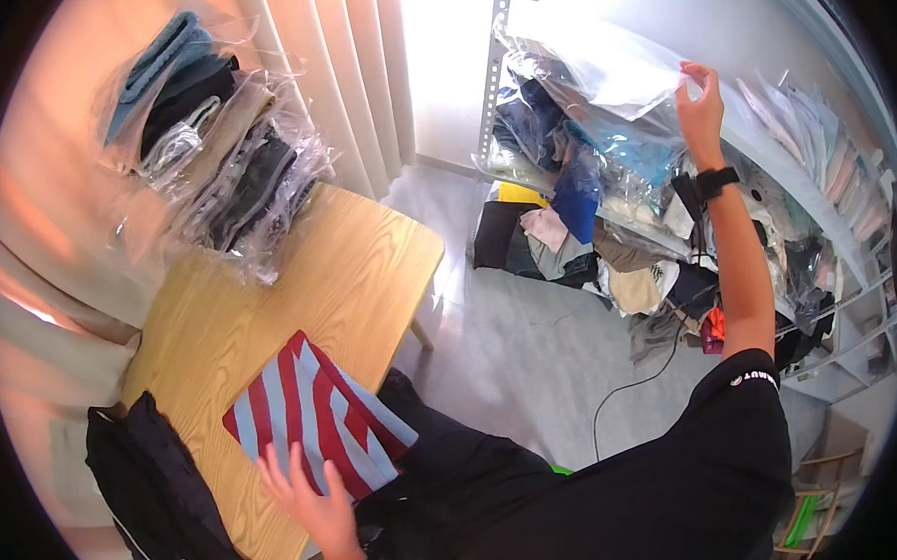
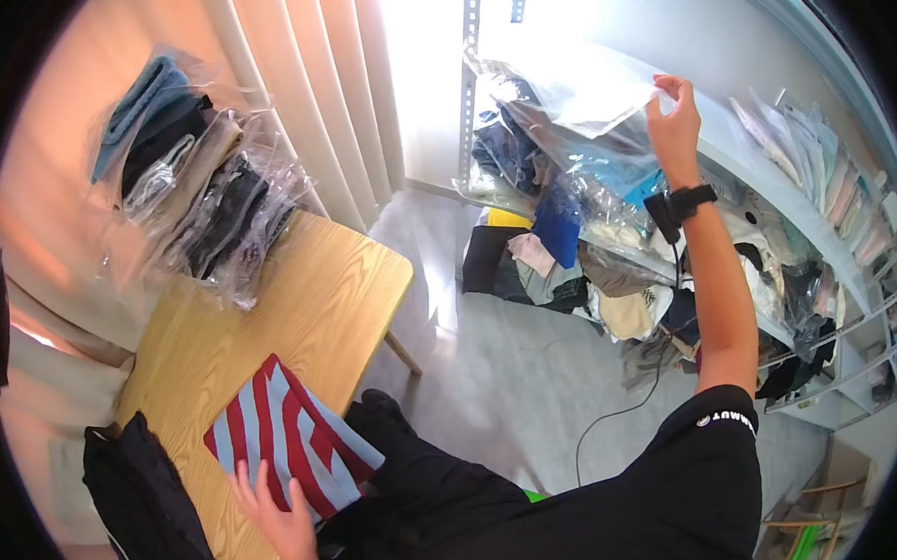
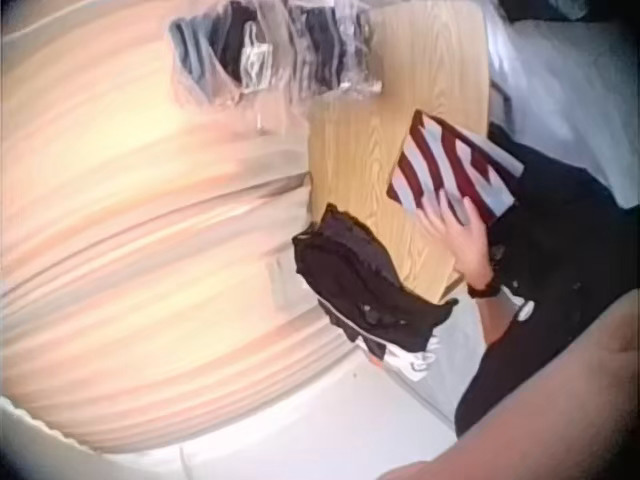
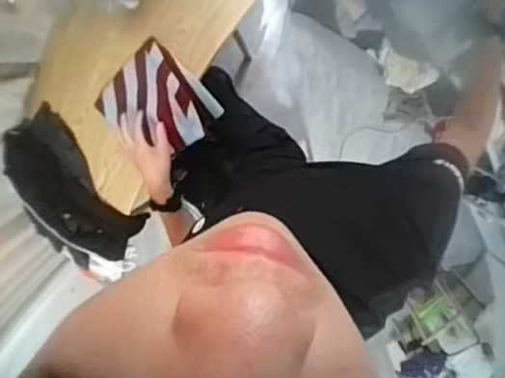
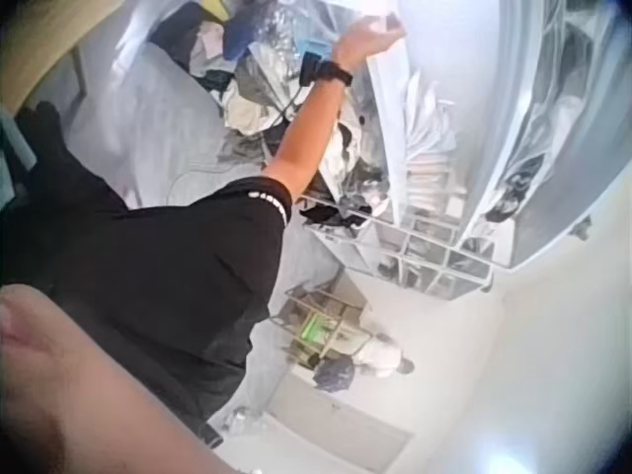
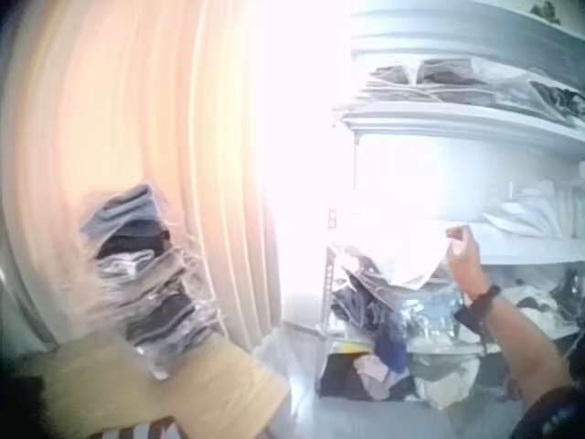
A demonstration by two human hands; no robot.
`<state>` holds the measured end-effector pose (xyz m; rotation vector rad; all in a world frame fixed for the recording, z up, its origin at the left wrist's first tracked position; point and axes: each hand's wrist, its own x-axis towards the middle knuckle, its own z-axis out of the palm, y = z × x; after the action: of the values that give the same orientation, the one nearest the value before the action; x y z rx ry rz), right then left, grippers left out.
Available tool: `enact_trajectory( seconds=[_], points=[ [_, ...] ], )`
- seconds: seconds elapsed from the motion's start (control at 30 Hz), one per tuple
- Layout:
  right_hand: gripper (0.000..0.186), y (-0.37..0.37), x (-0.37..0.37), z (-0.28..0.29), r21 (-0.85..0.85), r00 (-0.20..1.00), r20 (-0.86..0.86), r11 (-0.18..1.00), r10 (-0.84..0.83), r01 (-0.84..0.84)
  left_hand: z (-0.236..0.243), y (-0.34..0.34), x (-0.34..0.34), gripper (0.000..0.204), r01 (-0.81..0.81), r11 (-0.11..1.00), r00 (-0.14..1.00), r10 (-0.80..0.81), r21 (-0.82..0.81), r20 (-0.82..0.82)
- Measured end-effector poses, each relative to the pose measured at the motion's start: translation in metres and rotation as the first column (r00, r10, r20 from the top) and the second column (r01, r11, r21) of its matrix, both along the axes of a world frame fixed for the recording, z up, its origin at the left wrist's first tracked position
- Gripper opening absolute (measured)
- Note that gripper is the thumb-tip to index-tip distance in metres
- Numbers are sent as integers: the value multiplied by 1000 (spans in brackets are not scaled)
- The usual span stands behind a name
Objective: Folding various garments and placing them into clear plastic bags for storage or shipping.
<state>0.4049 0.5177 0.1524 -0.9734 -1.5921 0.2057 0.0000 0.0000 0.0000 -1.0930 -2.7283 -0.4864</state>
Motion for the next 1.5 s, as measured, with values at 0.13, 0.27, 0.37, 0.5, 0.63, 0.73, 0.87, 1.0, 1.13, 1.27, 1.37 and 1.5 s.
enact_trajectory(
  seconds=[0.13,0.27,0.37,0.5,0.63,0.73,0.87,1.0,1.13,1.27,1.37,1.5],
  points=[
    [62,-37,-10,-30,389,756,285,791,-590,471,24,39,32,28,223,873,885,-368,434,285],
    [65,-50,-13,-72,-238,653,-684,946,-325,221,20,73,66,25,296,772,710,-572,563,410],
    [58,-60,-23,-88,-343,249,-938,748,-241,-568,18,101,75,25,349,683,576,-697,642,427],
    [43,-37,-13,-118,-253,429,-903,771,29,-584,54,152,89,27,532,457,459,-863,712,211],
    [29,-101,-71,-98,-52,637,-739,925,218,-377,98,225,106,33,685,210,363,-929,697,-77],
    [35,-141,-84,-109,-10,737,-577,899,351,-437,114,274,138,37,735,144,366,-907,663,-209],
    [29,-190,-99,-115,23,957,-167,971,237,-236,103,304,132,43,802,134,403,-840,582,-363],
    [20,-189,-50,-138,-30,991,76,994,110,-107,104,296,94,32,595,228,509,-849,771,-142],
    [6,-196,-53,-111,4,702,-611,888,366,-460,124,261,29,36,87,181,382,-914,980,135],
    [2,-182,23,-125,43,647,-719,945,255,-324,129,193,-32,44,19,225,530,-828,974,181],
    [2,-188,61,-109,185,716,-594,929,366,-321,87,116,-123,34,424,561,875,-458,711,-161],
    [13,-200,68,-60,482,647,-544,830,534,-280,78,21,-121,29,294,955,596,-141,51,-790]
  ],
)
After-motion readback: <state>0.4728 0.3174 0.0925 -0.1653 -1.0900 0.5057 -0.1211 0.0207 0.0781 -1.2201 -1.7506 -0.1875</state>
